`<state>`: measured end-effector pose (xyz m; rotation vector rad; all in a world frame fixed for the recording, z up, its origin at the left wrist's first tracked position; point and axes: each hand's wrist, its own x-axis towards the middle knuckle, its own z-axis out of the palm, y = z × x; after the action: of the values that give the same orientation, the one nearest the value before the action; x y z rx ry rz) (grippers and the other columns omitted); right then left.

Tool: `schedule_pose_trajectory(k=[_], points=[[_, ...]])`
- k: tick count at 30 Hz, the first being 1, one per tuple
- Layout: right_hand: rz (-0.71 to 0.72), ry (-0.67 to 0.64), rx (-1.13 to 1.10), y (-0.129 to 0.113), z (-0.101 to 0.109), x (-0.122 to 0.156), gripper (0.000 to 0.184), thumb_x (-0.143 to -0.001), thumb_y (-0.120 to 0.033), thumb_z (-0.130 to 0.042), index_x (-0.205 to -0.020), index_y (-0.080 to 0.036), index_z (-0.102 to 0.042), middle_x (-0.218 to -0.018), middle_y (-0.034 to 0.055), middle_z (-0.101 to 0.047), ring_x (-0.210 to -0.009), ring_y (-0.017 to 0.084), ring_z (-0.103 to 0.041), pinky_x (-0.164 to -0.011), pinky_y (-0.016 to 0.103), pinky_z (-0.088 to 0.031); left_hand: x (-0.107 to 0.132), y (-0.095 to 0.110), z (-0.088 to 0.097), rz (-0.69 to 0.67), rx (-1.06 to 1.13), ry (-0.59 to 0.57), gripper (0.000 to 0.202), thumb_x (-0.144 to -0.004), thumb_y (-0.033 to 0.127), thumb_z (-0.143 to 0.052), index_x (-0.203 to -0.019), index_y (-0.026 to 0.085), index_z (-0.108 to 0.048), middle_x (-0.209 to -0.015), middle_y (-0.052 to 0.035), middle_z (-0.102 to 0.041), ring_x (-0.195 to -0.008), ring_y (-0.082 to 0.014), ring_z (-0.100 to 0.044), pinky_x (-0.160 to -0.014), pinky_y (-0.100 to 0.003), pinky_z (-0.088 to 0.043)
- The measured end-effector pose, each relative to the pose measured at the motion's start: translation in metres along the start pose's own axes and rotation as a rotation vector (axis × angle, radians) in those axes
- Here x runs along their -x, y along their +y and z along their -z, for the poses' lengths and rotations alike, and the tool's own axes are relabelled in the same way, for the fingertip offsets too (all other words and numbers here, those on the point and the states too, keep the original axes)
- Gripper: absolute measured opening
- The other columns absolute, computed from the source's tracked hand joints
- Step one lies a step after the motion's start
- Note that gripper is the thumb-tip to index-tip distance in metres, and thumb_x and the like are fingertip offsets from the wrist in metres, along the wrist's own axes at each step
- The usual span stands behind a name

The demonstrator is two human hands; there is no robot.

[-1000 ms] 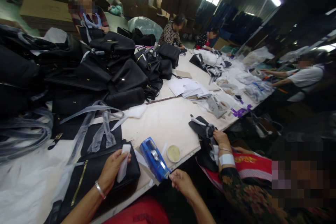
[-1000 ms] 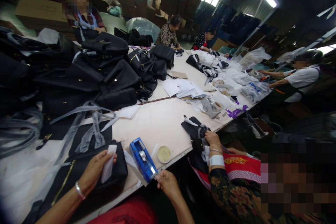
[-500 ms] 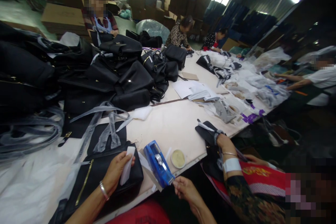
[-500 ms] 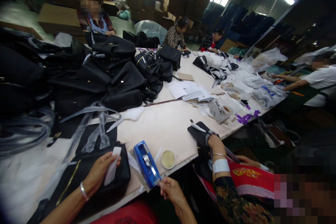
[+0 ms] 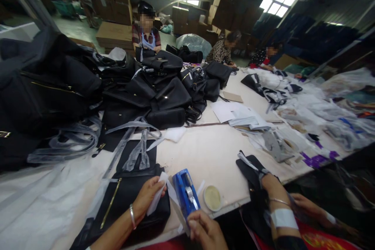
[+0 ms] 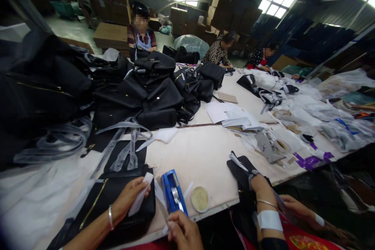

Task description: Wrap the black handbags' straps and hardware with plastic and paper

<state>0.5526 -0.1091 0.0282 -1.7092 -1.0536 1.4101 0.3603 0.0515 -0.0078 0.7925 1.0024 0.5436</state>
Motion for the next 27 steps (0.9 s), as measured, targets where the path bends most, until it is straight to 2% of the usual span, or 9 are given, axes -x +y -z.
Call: schedule_pose_trajectory(k=[3, 5, 7, 10, 14, 17, 20, 24, 27], points=[[0.157, 0.058, 0.072, -0.051, -0.012, -0.036, 0.023, -0.090, -0.036, -0.048, -0.094, -0.021, -0.064, -0.071, -0.0003, -0.062, -0.068, 0.015, -0.058, -0.064, 0.024, -0.041, -0.003, 0.000, -0.002, -0.004, 0.002, -0.037, 0.027, -0.076, 0.039, -0.070, -0.076, 0.013, -0.062, -0.066, -0.0005, -0.063, -0.056, -0.0101, -0.054, -0.056, -0.020, -0.040], [0.237, 0.061, 0.129, -0.069, -0.020, -0.062, 0.020, -0.091, -0.030, -0.048, -0.094, -0.021, -0.065, -0.072, -0.0006, -0.062, -0.071, 0.015, -0.059, -0.067, 0.023, -0.042, -0.004, 0.000, -0.002, -0.011, 0.013, -0.061, 0.029, -0.074, 0.039, -0.071, -0.077, 0.012, -0.062, -0.065, -0.0006, -0.062, -0.055, -0.0103, -0.053, -0.055, -0.021, -0.040], [0.295, 0.024, 0.181, -0.075, -0.026, -0.085, 0.020, -0.091, -0.026, -0.047, -0.095, -0.022, -0.066, -0.073, -0.0009, -0.062, -0.071, 0.014, -0.059, -0.068, 0.023, -0.042, -0.005, 0.001, -0.001, -0.020, 0.033, -0.081, 0.030, -0.074, 0.041, -0.071, -0.078, 0.012, -0.062, -0.065, -0.0010, -0.062, -0.055, -0.0104, -0.053, -0.054, -0.021, -0.039], [0.351, -0.038, 0.275, -0.073, -0.031, -0.109, 0.020, -0.090, -0.021, -0.046, -0.093, -0.023, -0.066, -0.074, -0.0015, -0.064, -0.070, 0.014, -0.059, -0.068, 0.023, -0.041, -0.005, 0.003, 0.002, -0.045, 0.061, -0.102, 0.032, -0.075, 0.042, -0.069, -0.079, 0.012, -0.062, -0.066, -0.0014, -0.061, -0.055, -0.0109, -0.052, -0.054, -0.022, -0.038], [0.363, -0.054, 0.410, -0.067, -0.031, -0.124, 0.019, -0.090, -0.021, -0.046, -0.089, -0.024, -0.065, -0.071, -0.0027, -0.062, -0.071, 0.014, -0.059, -0.067, 0.023, -0.039, -0.005, 0.006, 0.006, -0.055, 0.087, -0.118, 0.032, -0.079, 0.043, -0.066, -0.084, 0.012, -0.062, -0.067, -0.0014, -0.061, -0.056, -0.0109, -0.052, -0.054, -0.021, -0.037], [0.320, -0.044, 0.424, -0.065, -0.030, -0.131, 0.022, -0.087, -0.021, -0.049, -0.107, -0.025, -0.057, -0.068, -0.0049, -0.060, -0.067, 0.014, -0.058, -0.064, 0.022, -0.038, -0.007, 0.008, 0.011, -0.037, 0.103, -0.158, 0.033, -0.081, 0.044, -0.064, -0.089, 0.013, -0.063, -0.069, -0.0017, -0.062, -0.056, -0.0107, -0.052, -0.055, -0.021, -0.037], [0.276, -0.048, 0.343, -0.061, -0.030, -0.139, 0.033, -0.084, -0.020, -0.050, -0.117, -0.024, -0.048, -0.066, -0.0064, -0.059, -0.063, 0.014, -0.058, -0.063, 0.022, -0.039, -0.008, 0.010, 0.015, -0.014, 0.146, -0.200, 0.032, -0.082, 0.044, -0.063, -0.092, 0.013, -0.063, -0.070, -0.0021, -0.061, -0.056, -0.0102, -0.051, -0.055, -0.021, -0.036], [0.189, -0.022, 0.176, -0.049, -0.037, -0.149, 0.026, -0.085, -0.026, -0.053, -0.111, -0.021, -0.049, -0.063, -0.0058, -0.060, -0.060, 0.014, -0.057, -0.061, 0.023, -0.040, -0.010, 0.018, 0.015, 0.022, 0.332, -0.224, 0.031, -0.084, 0.041, -0.063, -0.093, 0.012, -0.064, -0.067, -0.0022, -0.058, -0.054, -0.0090, -0.047, -0.055, -0.021, -0.036], [0.115, 0.009, 0.013, -0.036, -0.051, -0.156, 0.024, -0.086, -0.036, -0.055, -0.103, -0.019, -0.051, -0.056, -0.0060, -0.056, -0.052, 0.014, -0.053, -0.054, 0.023, -0.039, -0.012, 0.024, 0.016, 0.096, 0.490, -0.269, 0.036, -0.082, 0.039, -0.066, -0.107, 0.014, -0.064, -0.068, -0.0023, -0.056, -0.052, -0.0089, -0.044, -0.054, -0.022, -0.038]])
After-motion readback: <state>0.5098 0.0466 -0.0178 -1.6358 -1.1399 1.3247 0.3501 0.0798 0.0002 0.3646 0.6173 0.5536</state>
